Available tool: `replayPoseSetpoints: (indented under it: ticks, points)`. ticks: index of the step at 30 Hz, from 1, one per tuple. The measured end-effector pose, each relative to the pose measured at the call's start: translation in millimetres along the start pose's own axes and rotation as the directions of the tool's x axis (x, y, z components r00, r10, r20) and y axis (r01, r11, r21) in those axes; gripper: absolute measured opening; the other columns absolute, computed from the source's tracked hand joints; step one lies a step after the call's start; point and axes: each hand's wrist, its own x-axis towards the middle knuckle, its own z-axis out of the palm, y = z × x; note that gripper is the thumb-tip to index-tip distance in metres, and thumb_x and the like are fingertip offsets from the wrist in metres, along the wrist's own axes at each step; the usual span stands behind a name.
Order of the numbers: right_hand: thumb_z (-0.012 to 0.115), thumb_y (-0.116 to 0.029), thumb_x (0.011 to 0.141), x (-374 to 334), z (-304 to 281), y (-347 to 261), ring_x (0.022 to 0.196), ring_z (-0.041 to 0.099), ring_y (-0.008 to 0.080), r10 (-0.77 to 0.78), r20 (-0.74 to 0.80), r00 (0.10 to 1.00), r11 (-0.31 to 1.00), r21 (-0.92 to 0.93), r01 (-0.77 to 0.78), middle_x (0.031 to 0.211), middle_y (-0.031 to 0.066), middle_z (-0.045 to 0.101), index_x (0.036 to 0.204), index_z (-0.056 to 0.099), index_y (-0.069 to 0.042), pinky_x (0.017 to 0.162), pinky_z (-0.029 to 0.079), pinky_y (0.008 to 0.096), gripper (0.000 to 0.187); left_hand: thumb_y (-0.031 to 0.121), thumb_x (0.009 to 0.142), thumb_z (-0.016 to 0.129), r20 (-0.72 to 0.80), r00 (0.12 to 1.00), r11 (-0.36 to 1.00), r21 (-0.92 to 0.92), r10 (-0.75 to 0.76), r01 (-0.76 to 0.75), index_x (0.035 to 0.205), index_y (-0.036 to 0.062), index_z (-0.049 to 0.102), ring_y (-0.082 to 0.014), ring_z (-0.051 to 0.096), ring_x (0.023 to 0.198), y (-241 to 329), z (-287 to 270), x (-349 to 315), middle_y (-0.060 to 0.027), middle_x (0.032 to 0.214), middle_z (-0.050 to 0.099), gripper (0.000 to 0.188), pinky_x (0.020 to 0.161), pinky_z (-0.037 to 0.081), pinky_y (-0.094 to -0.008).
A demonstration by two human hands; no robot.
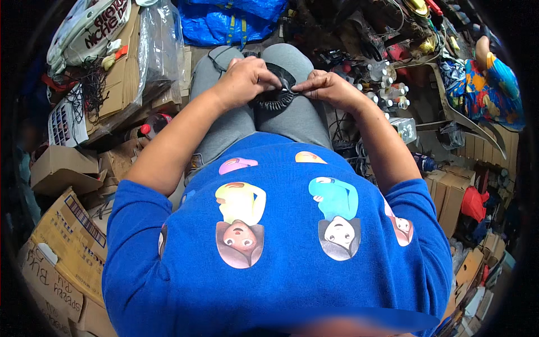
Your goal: Hand-sewing a black leather shoe component using a needle and thread.
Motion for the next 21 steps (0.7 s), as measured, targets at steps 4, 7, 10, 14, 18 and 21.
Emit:
replayPoseSetpoints:
  ticks: [4,7,10,14,18,21]
  points:
    - [0.065,-0.009,0.080,-4.3,5.1,7.6,0.083,0.047,0.0135,0.005,-0.067,0.998,1.000,0.005,-0.004,0.080,0.0011,0.051,0.108,0.069,-0.016,0.081,0.041,0.0257,0.030,0.017,0.076,0.066,-0.019,1.000,0.990,0.138,-0.006,0.009,0.091,0.0286,0.072,-0.0203,0.052,0.089,3.7,-0.7,-12.2,0.0009,0.079,0.054,0.020,0.081,0.034,-0.0366]
    - [0.065,-0.009,0.080,-3.8,5.4,5.4,0.084,0.047,0.0136,0.013,-0.075,0.997,1.000,0.023,-0.011,0.081,0.0009,0.052,0.108,0.069,-0.016,0.081,0.041,0.0260,0.030,0.017,0.076,0.066,0.004,1.000,0.989,0.148,-0.027,0.026,0.091,0.0287,0.072,-0.0202,0.052,0.088,2.0,-3.0,-9.7,0.0012,0.079,0.054,0.020,0.081,0.034,-0.0368]
    - [0.066,-0.010,0.080,-2.8,4.0,4.3,0.085,0.048,0.0135,0.011,-0.066,0.998,1.000,-0.001,-0.011,0.083,0.0009,0.053,0.108,0.069,-0.016,0.081,0.041,0.0259,0.029,0.013,0.075,0.067,0.015,1.000,0.989,0.148,0.003,-0.005,0.095,0.0276,0.071,-0.0190,0.051,0.084,0.6,-4.6,-10.1,0.0013,0.077,0.052,0.025,0.081,0.033,-0.0354]
    - [0.066,-0.011,0.080,-2.3,4.4,11.3,0.085,0.048,0.0135,-0.017,-0.067,0.998,0.999,0.030,0.019,0.084,0.0011,0.054,0.108,0.069,-0.017,0.082,0.040,0.0260,0.029,0.012,0.075,0.066,0.006,1.000,0.989,0.147,0.011,-0.012,0.095,0.0270,0.071,-0.0188,0.051,0.084,0.1,-4.6,-9.1,0.0019,0.076,0.053,0.026,0.081,0.033,-0.0352]
    - [0.067,-0.011,0.078,-3.5,12.9,11.0,0.082,0.049,0.0141,-0.032,-0.116,0.993,0.999,0.037,0.036,0.079,0.0011,0.055,0.107,0.069,-0.017,0.082,0.040,0.0264,0.030,0.013,0.073,0.068,-0.047,0.998,0.993,0.111,-0.045,0.050,0.086,0.0189,0.070,-0.0184,0.054,0.085,8.2,-0.2,-12.1,0.0019,0.077,0.059,0.014,0.080,0.034,-0.0352]
    - [0.063,-0.004,0.080,-7.3,24.5,4.1,0.084,0.046,0.0114,0.001,-0.171,0.985,0.999,0.038,0.006,0.079,-0.0021,0.051,0.108,0.068,-0.013,0.081,0.038,0.0235,0.030,0.016,0.073,0.069,-0.083,0.992,0.986,0.122,-0.100,0.110,0.080,0.0155,0.068,-0.0186,0.056,0.087,17.6,4.3,-13.5,0.0008,0.078,0.062,0.007,0.081,0.034,-0.0356]
